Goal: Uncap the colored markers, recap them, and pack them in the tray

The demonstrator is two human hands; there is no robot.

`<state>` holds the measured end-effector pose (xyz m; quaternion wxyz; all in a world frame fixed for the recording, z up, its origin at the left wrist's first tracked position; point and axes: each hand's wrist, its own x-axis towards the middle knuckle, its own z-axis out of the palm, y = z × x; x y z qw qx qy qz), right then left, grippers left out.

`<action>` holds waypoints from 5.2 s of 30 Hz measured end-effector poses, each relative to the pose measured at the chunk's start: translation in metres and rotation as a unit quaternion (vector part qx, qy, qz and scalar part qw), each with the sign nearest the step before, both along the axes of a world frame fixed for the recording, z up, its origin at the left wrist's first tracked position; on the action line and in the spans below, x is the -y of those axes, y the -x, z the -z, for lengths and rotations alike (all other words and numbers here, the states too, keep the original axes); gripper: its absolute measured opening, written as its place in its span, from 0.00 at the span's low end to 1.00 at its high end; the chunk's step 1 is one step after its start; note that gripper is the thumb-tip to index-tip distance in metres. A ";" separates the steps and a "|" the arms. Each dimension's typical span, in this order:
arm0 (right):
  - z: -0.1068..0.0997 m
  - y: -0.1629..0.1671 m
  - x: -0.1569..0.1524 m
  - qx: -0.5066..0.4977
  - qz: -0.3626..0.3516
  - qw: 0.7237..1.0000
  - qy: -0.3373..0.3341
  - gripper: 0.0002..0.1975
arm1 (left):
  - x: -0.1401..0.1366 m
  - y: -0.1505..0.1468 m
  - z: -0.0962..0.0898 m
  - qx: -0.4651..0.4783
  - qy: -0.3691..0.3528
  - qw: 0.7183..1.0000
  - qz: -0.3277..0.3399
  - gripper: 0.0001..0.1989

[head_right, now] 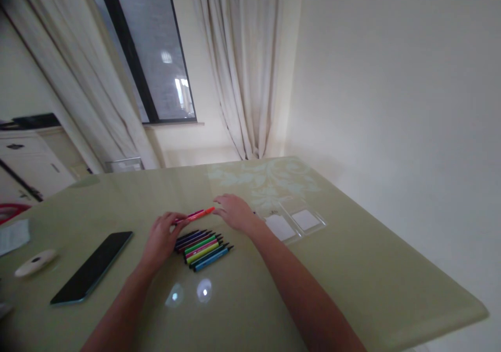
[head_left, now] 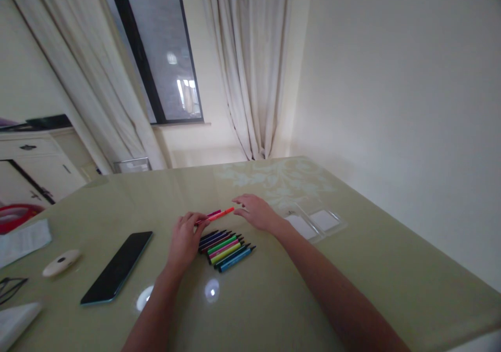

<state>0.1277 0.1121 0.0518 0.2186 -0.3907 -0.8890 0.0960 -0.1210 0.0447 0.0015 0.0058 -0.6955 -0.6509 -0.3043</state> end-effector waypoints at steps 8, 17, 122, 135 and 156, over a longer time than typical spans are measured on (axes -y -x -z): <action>-0.011 0.014 0.013 0.032 -0.083 0.996 -0.022 0.12 | 0.015 -0.026 -0.021 0.001 -0.016 0.998 0.055 0.16; -0.011 -0.037 -0.021 0.010 0.019 0.999 -0.024 0.11 | 0.007 0.018 -0.018 0.067 0.001 0.998 0.015 0.21; 0.002 -0.064 -0.029 0.151 0.249 0.952 0.093 0.05 | -0.004 0.031 0.015 -0.012 0.048 0.995 -0.085 0.19; 0.005 -0.061 -0.028 0.180 0.252 0.946 0.093 0.07 | 0.004 0.037 0.010 -0.020 0.111 0.979 -0.168 0.16; -0.003 -0.059 -0.023 0.166 0.257 0.948 0.087 0.08 | -0.003 0.023 0.013 -0.026 0.101 0.981 -0.162 0.19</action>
